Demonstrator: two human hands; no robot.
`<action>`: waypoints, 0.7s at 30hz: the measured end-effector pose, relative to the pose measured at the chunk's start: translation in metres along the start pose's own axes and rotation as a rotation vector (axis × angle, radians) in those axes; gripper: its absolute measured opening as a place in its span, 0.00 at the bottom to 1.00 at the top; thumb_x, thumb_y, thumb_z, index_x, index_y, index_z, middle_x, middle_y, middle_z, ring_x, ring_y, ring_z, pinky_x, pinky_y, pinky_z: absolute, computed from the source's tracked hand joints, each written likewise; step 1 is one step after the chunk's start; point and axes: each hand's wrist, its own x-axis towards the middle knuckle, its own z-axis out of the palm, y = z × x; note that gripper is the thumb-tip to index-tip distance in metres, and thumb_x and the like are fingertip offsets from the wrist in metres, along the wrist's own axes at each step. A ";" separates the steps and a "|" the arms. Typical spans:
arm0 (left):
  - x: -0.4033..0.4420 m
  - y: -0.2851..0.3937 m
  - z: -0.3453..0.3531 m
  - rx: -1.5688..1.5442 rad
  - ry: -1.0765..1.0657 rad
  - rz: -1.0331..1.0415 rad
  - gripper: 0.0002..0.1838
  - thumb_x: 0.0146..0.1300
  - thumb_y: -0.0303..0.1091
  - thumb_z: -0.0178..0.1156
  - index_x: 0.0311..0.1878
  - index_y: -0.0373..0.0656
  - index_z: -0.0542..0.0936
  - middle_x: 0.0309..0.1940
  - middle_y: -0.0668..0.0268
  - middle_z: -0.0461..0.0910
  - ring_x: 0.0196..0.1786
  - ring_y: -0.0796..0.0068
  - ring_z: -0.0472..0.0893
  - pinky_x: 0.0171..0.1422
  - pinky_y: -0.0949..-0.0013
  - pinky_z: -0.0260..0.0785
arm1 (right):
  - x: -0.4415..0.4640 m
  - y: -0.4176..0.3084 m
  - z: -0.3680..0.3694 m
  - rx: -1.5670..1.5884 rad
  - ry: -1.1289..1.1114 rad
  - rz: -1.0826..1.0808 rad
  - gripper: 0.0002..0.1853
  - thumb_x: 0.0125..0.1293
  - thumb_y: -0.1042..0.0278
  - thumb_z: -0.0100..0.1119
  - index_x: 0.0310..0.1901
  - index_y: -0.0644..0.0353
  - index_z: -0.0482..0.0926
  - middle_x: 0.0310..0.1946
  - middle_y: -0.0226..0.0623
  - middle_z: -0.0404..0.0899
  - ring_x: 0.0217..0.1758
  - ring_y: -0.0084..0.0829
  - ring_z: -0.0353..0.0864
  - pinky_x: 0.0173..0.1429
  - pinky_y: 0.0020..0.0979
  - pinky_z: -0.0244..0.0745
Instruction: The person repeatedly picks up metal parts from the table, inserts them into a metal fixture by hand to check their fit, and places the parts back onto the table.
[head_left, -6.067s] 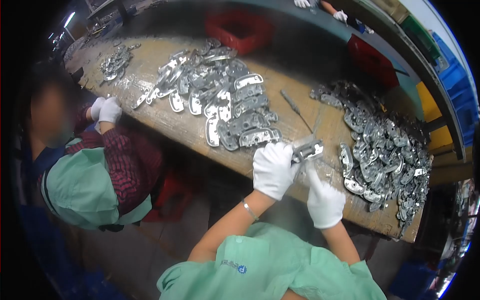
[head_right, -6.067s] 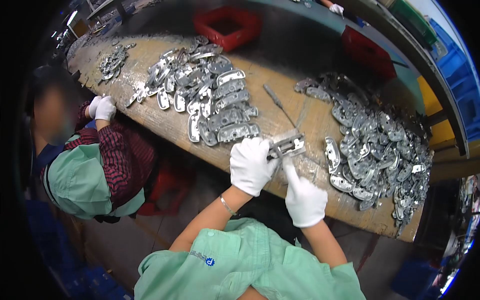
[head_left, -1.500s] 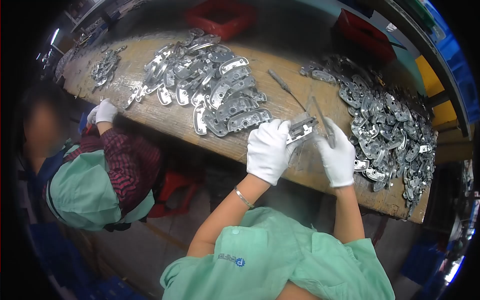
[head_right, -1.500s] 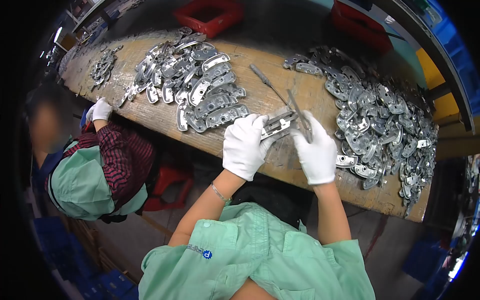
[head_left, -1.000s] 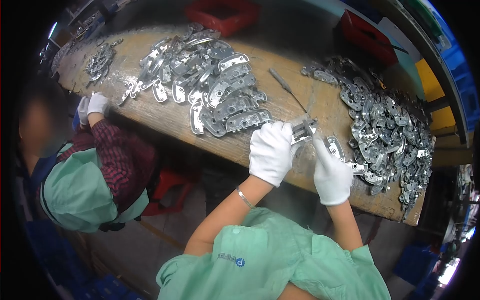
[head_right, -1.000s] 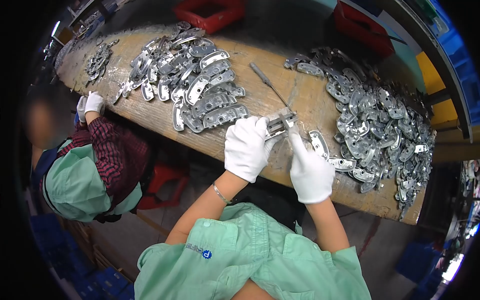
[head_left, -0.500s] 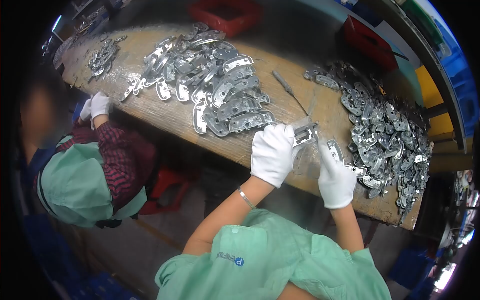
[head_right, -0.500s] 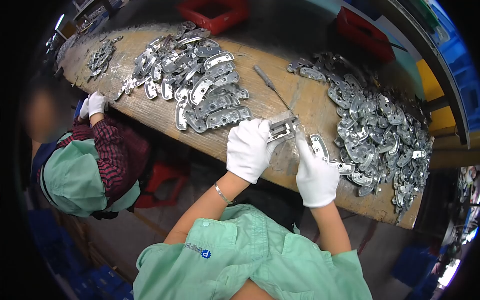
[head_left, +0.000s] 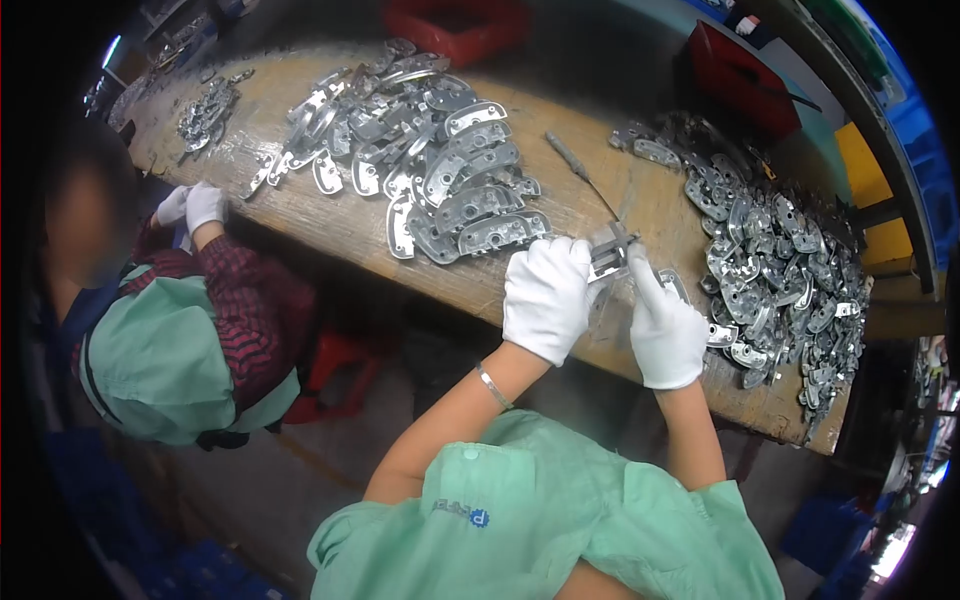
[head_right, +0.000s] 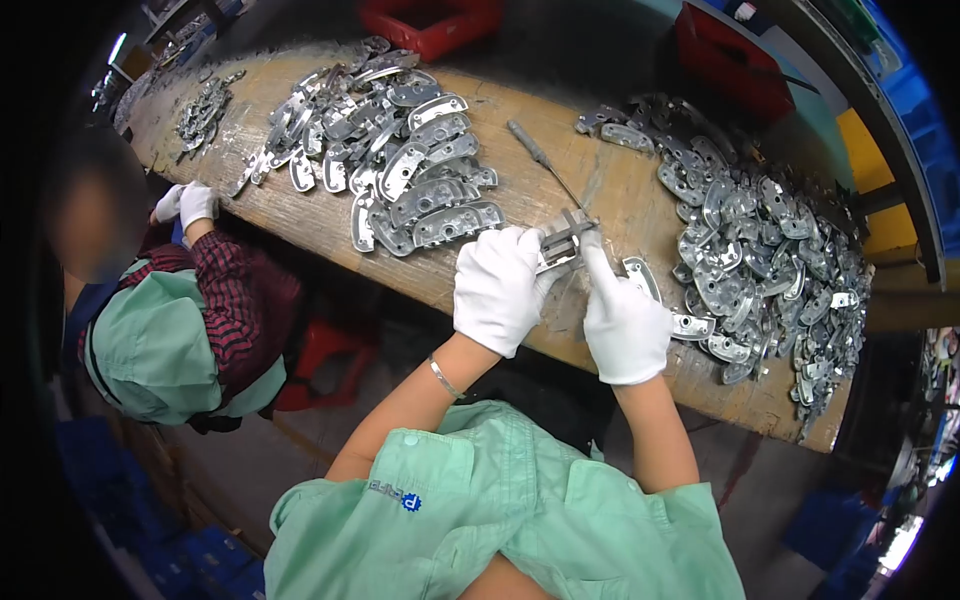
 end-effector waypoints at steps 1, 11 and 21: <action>0.000 0.000 0.000 0.006 0.012 0.004 0.20 0.62 0.44 0.74 0.47 0.42 0.79 0.38 0.60 0.79 0.42 0.54 0.80 0.45 0.53 0.72 | -0.003 -0.004 -0.008 -0.008 -0.112 0.053 0.30 0.70 0.73 0.60 0.72 0.36 0.80 0.27 0.43 0.84 0.24 0.45 0.84 0.30 0.46 0.78; -0.004 -0.008 -0.008 -0.042 0.059 -0.009 0.26 0.64 0.47 0.72 0.56 0.37 0.80 0.43 0.60 0.77 0.50 0.55 0.78 0.47 0.52 0.71 | 0.003 0.005 -0.006 0.174 0.006 0.033 0.31 0.69 0.75 0.61 0.73 0.38 0.80 0.26 0.45 0.83 0.26 0.48 0.86 0.33 0.47 0.79; -0.011 -0.013 -0.001 -0.034 0.057 -0.064 0.22 0.59 0.44 0.74 0.49 0.40 0.81 0.39 0.59 0.77 0.43 0.52 0.77 0.46 0.51 0.70 | -0.028 -0.019 0.005 0.053 -0.064 -0.063 0.33 0.70 0.69 0.61 0.76 0.31 0.77 0.21 0.33 0.78 0.18 0.40 0.80 0.24 0.43 0.75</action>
